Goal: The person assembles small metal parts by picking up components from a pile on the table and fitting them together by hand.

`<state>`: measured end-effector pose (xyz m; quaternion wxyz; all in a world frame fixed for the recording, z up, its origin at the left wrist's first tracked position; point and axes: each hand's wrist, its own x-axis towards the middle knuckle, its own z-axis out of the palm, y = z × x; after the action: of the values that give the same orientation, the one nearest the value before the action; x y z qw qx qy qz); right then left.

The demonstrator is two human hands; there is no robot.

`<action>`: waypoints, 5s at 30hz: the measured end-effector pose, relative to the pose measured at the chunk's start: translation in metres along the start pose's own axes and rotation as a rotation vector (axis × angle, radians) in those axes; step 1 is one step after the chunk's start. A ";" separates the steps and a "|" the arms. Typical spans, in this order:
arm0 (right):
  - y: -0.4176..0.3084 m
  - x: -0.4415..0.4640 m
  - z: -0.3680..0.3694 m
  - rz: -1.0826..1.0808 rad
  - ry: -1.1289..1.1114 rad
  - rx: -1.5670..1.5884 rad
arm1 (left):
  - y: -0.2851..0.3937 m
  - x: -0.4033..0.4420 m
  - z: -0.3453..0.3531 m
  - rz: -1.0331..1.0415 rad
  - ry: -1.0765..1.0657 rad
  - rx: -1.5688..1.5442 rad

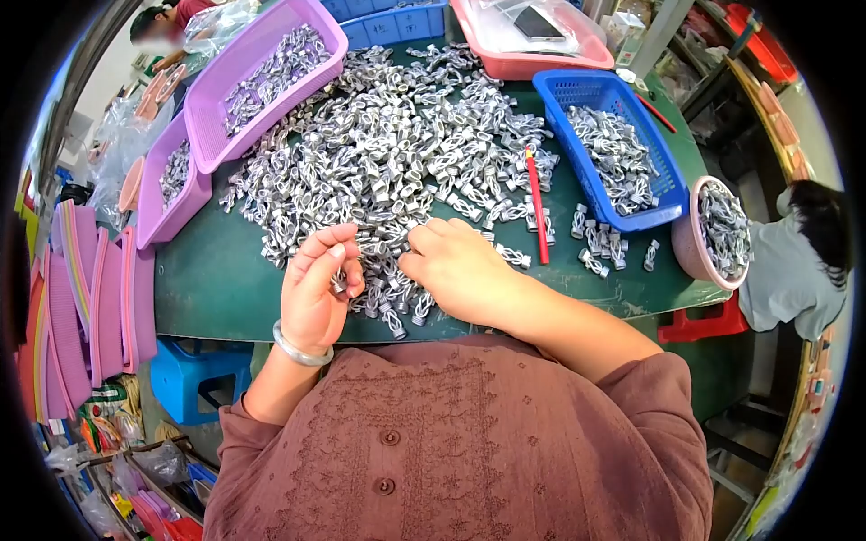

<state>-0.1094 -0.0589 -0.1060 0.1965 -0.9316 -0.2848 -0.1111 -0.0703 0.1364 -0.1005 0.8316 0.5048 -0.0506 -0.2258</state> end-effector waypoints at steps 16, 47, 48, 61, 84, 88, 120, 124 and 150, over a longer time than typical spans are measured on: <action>-0.003 0.005 -0.008 -0.016 0.313 0.331 | -0.003 -0.010 0.013 0.279 -0.138 0.528; -0.017 0.003 -0.016 0.147 0.367 0.863 | -0.014 -0.002 0.006 -0.109 -0.149 0.081; -0.018 0.003 -0.016 0.155 0.366 0.867 | -0.014 -0.002 0.006 -0.122 -0.148 0.066; -0.015 -0.002 -0.015 0.301 0.302 1.145 | -0.014 -0.001 0.009 -0.081 -0.117 0.090; -0.014 -0.005 -0.007 0.371 0.246 1.163 | -0.014 -0.006 0.014 0.130 -0.112 0.033; -0.015 -0.003 -0.003 0.290 0.281 1.079 | -0.014 -0.006 0.011 0.086 -0.165 -0.070; -0.001 -0.014 -0.009 0.449 -0.010 1.206 | 0.000 -0.008 0.019 0.416 -0.350 0.717; 0.001 -0.015 -0.009 0.483 -0.041 1.345 | -0.004 -0.006 0.020 0.382 -0.226 0.704; -0.013 -0.007 -0.017 0.641 0.058 1.738 | -0.011 -0.003 0.018 -0.021 -0.005 0.084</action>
<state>-0.1238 -0.0602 -0.0889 0.8543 -0.4883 0.0082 0.1780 -0.0822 0.1189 -0.1009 0.8071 0.5393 -0.0566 -0.2335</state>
